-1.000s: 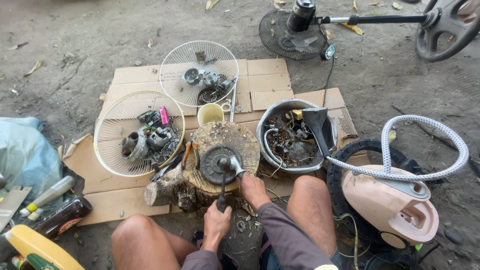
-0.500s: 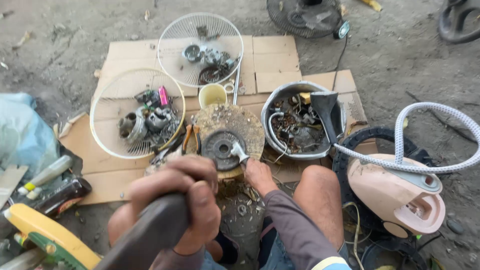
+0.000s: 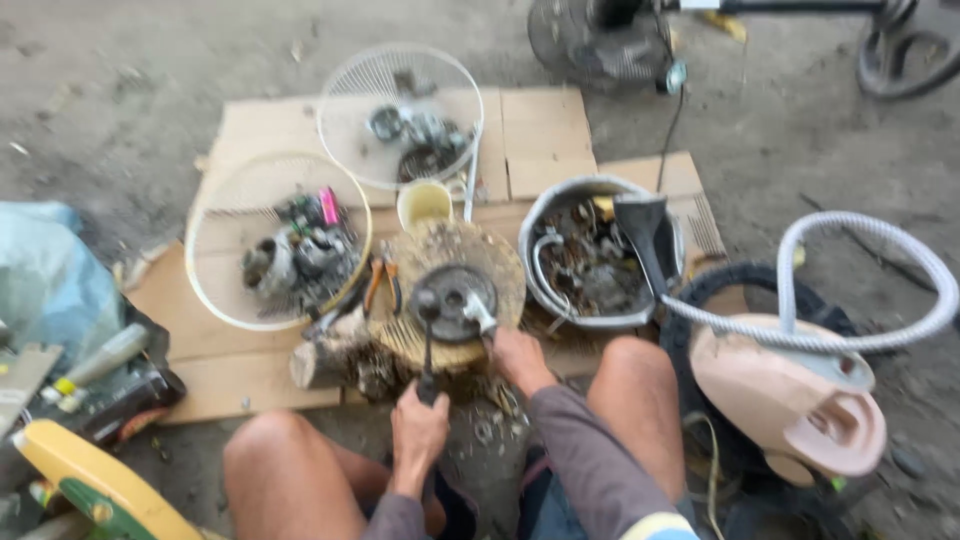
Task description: Disassembling a fan motor and other appliance parts using a hammer and chisel for scrap recycling.
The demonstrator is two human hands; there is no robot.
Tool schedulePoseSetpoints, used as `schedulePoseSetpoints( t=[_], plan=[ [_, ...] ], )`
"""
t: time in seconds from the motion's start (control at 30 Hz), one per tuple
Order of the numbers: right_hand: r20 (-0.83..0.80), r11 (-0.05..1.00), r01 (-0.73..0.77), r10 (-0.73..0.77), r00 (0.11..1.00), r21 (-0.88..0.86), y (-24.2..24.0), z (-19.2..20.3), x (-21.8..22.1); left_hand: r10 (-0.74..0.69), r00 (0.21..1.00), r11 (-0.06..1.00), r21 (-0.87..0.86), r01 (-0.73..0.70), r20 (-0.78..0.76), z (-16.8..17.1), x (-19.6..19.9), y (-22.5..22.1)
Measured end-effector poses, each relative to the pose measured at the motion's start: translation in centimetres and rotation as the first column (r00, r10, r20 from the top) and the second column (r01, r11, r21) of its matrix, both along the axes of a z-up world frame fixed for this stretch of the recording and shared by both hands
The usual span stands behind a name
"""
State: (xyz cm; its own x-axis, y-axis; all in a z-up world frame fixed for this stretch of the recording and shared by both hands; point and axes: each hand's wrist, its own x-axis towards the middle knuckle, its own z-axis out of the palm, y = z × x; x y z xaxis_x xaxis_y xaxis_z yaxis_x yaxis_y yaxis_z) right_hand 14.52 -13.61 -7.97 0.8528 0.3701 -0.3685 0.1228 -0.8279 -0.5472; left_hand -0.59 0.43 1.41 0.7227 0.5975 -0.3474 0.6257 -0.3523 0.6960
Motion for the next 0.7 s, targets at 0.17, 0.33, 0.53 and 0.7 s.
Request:
schedulePoseSetpoints(
  t=[0.17, 0.33, 0.53, 0.7],
  plan=[
    [0.073, 0.999, -0.006, 0.009, 0.997, -0.053, 0.4, -2.0, -0.8, -0.058, 0.998, 0.993, -0.106, 0.060, 0.016, 0.2, -0.3, -0.9],
    [0.040, 0.994, -0.023, 0.027, 0.999, -0.107, 0.7, -2.0, -1.5, -0.142, 0.989, 0.989, -0.059, 0.139, -0.041, -0.4, 0.4, -1.5],
    [0.045, 0.996, -0.001, 0.005, 0.999, -0.094, 0.8, -1.2, -0.1, -0.171, 0.985, 0.977, -0.127, 0.170, 0.004, -2.6, 0.8, -1.3],
    [-0.112, 0.990, -0.009, -0.007, 0.994, -0.142, 1.0, -1.3, -0.5, -0.230, 0.815, 0.963, 0.002, 0.270, 0.531, 5.5, 2.1, -1.4]
  ],
)
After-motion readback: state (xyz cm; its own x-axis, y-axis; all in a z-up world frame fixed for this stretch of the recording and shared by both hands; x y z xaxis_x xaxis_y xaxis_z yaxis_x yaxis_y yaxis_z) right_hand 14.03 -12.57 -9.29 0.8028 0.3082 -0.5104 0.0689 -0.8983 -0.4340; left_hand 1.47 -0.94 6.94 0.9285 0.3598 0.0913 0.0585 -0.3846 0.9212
